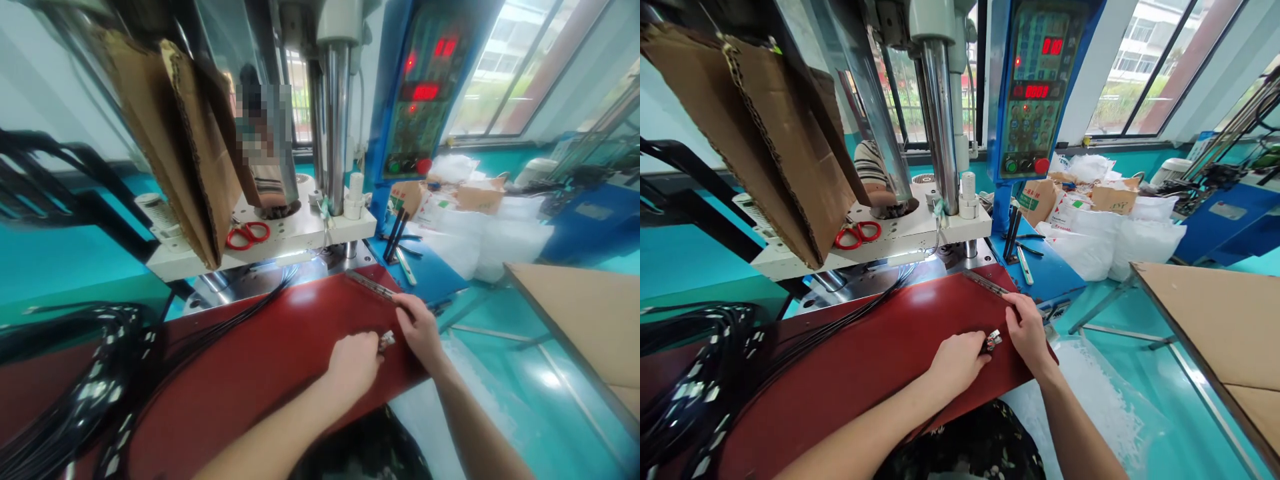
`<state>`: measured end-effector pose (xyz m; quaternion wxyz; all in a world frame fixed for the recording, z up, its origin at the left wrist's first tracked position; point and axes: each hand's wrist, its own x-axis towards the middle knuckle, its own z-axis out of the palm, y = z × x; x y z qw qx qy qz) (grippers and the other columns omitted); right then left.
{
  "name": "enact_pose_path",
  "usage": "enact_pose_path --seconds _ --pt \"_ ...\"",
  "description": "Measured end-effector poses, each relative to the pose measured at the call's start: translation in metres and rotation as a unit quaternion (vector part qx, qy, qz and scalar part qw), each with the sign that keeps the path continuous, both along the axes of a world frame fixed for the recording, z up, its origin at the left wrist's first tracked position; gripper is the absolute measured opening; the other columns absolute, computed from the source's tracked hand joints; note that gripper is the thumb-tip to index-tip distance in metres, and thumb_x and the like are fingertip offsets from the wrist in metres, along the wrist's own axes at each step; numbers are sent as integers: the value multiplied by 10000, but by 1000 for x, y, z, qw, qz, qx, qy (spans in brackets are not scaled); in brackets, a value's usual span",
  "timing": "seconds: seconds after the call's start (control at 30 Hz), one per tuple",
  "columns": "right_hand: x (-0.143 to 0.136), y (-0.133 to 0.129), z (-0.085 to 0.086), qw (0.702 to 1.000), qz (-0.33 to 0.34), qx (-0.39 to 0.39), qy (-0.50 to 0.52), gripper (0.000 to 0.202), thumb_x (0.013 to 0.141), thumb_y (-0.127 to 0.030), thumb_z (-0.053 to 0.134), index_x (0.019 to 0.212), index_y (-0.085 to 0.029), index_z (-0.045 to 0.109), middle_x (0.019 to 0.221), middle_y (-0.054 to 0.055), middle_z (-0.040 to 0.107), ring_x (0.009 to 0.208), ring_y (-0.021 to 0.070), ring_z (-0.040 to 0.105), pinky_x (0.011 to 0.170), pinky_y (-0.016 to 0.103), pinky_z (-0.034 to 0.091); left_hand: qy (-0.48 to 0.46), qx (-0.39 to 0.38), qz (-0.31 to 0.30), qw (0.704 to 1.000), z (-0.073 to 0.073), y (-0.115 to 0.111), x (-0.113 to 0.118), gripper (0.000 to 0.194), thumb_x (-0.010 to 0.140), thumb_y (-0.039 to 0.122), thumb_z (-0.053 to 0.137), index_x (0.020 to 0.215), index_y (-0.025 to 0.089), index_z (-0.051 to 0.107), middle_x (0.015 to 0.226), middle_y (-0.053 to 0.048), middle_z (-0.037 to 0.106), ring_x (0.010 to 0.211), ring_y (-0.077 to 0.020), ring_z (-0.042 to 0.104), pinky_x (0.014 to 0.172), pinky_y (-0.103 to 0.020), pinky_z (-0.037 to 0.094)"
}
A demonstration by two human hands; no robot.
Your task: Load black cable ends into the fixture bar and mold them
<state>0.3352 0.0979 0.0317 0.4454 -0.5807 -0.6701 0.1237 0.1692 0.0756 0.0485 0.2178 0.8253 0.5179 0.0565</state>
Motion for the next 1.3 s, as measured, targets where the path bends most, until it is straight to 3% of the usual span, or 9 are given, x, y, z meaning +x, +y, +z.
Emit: enact_pose_path --seconds 0.13,0.27,0.33,0.43,0.6,0.73,0.83,1.07,1.3 --pt "18 6 4 958 -12 -55 -281 374 751 -66 389 1095 -95 535 1056 157 569 996 267 485 878 401 368 -34 25 2 999 0 1 0 131 744 249 427 753 184 541 826 -59 631 715 -213 601 604 -288 397" --pt "22 10 18 934 11 -168 -315 247 678 -38 412 863 -120 552 869 140 549 858 267 507 735 357 375 -180 -70 56 980 7 13 -19 75 717 220 418 741 191 482 606 0 587 568 -149 561 551 -237 369" --pt "19 10 21 939 38 -193 -283 153 637 -62 453 748 -155 503 799 99 543 774 239 526 667 323 372 -241 -95 73 963 9 16 -29 65 727 200 394 751 196 454 528 36 539 503 -119 520 535 -216 354" --pt "11 6 22 943 96 -242 -206 62 673 -129 426 669 -190 420 635 15 525 588 163 530 542 261 371 -248 -40 93 963 11 13 -38 100 748 241 409 665 189 432 554 31 521 536 -115 490 545 -217 328" --pt "-13 -16 19 930 176 -322 6 141 738 -135 269 693 -201 386 463 -70 436 327 84 427 333 183 304 -255 -6 88 963 9 2 -40 191 762 349 473 681 180 505 667 11 565 620 -129 482 601 -233 324" --pt "-31 -32 12 857 222 -313 343 65 792 -217 403 769 -181 452 410 -95 397 260 56 329 278 159 205 -319 -42 97 942 8 2 -42 241 783 349 446 654 161 527 606 12 535 571 -113 454 555 -222 310" --pt "-40 -37 5 801 224 -298 468 139 835 -312 441 893 -188 465 439 -97 422 242 55 286 247 161 234 -374 -89 121 915 5 4 -45 260 770 364 467 642 148 531 497 37 446 485 -89 387 485 -209 272" --pt "-45 -38 4 732 251 -328 542 310 882 -494 323 848 -218 459 392 -103 403 232 57 276 268 185 365 -441 -139 110 880 8 -1 -46 274 761 390 491 666 137 539 439 65 375 423 -62 315 444 -199 242" --pt "-47 -36 1 733 277 -305 541 104 843 -289 394 802 -207 443 375 -95 422 217 58 271 229 149 260 -436 -143 93 883 14 -6 -49 257 775 369 482 695 133 545 463 63 382 436 -60 315 449 -197 247"
